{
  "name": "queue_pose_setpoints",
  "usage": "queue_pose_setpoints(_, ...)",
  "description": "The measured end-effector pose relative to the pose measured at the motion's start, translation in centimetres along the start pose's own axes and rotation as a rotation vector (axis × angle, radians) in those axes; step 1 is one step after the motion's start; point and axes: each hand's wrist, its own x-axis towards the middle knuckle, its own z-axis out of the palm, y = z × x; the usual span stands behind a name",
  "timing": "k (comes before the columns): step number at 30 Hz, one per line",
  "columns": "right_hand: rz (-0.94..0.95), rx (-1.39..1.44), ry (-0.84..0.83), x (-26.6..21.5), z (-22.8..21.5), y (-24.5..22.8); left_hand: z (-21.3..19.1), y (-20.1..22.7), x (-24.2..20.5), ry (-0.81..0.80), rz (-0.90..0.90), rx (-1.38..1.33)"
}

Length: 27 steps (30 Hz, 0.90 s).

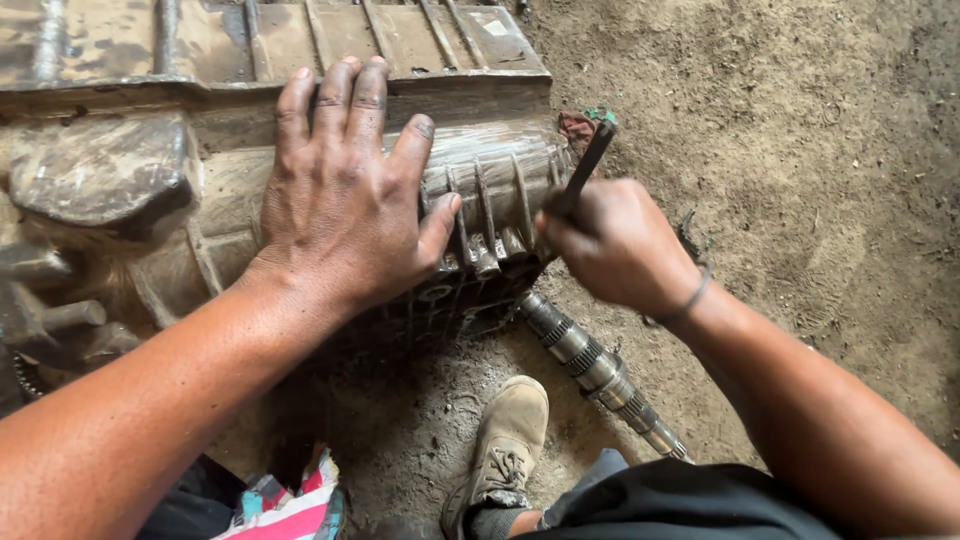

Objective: The person scrapes the surface of a large metal part with a small metal tool while seated on the floor. The left hand stabilizes the part while the right hand repeatedly scrapes along the ridges.

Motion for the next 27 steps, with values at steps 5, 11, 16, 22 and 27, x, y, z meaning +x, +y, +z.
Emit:
queue_pose_setpoints(5,0.102,0.01,-0.008,-0.4,0.5,0.2,0.0,0.1,-0.2,0.02,0.009,-0.025)
queue_pose_setpoints(11,0.186,0.107,0.047,-0.3,0.7,0.2,0.2,0.1,0.0,0.02,0.006,-0.003)
queue_pose_setpoints(16,0.146,0.301,0.096,-0.3,1.2,0.5,0.1,-0.1,0.0,0.019,0.013,0.003)
queue_pose_setpoints(22,0.115,0.423,0.178,-0.7,1.9,0.5,0.4,0.1,-0.3,0.023,0.018,0.005)
queue_pose_setpoints(27,0.157,0.202,0.11,-1.4,1.1,-0.1,-0.2,0.1,-0.2,0.03,0.026,-0.004)
